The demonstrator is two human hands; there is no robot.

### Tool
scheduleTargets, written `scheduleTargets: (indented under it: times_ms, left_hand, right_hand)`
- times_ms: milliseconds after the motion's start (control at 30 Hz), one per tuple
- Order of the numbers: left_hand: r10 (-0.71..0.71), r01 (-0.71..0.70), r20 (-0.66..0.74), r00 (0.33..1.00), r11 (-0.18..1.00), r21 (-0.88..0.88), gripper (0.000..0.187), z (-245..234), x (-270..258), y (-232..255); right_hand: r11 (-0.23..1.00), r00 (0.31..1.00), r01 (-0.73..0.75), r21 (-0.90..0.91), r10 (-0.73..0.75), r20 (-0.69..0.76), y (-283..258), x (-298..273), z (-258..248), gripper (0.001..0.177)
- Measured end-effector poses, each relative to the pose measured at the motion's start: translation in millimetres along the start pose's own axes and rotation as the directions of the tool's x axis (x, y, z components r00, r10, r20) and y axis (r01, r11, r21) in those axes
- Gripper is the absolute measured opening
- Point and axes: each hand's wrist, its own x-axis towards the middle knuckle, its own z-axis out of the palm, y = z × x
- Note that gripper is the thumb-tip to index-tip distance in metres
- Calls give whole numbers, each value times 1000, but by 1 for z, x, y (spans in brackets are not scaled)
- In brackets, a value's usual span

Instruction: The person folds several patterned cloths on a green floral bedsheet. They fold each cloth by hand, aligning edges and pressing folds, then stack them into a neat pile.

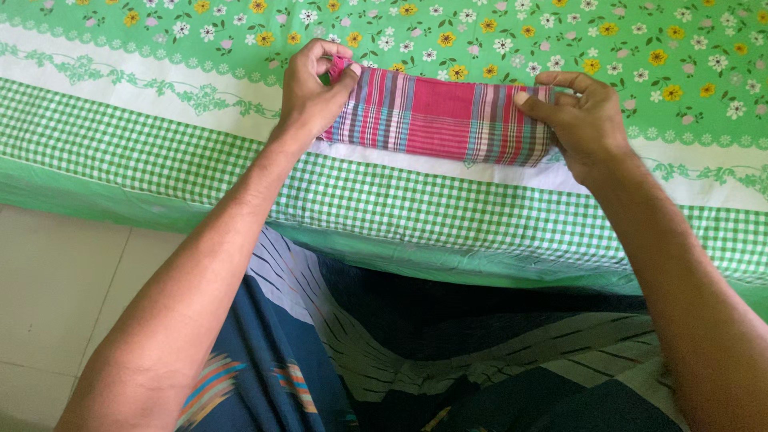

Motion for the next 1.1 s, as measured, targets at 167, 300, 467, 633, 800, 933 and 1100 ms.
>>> scheduleTargets:
  times_ms: [167,300,467,633,800,933,1100]
  left_hand:
    - [106,-102,-67,992,993,67,18,5,-2,-2]
    - [232,-227,-37,972,968,105,18,5,1,-4]
    - [299,-298,17,954,939,174,19,-2,4,4]
    - [258,-252,2,966,946,205,19,-3,-5,24]
    - [432,-420,-8,902,881,219,16,-5,-12,36]
    - [403,-383,-7,915,876,291,15,-4,-11,37]
    - [360,-303,-48,932,844,443,12,3,-11,30]
  right_hand:
    - [964,969,171,-205,-202,-141,13,7,3,31]
    - [878,927,268,-396,-348,-143,30,14,8,21]
    - [699,823,424,-576,-562,-77,41,21,13,11]
    - [562,727,486,-669,-685,-47,46,20,16,11]
    - [355,651,452,-818,-758,32,47,14,19,13]
    - [383,690,394,-835,-724,-6,49,16,21,13]
    - [363,681,382,-850,-733,-7,52,16,23,16]
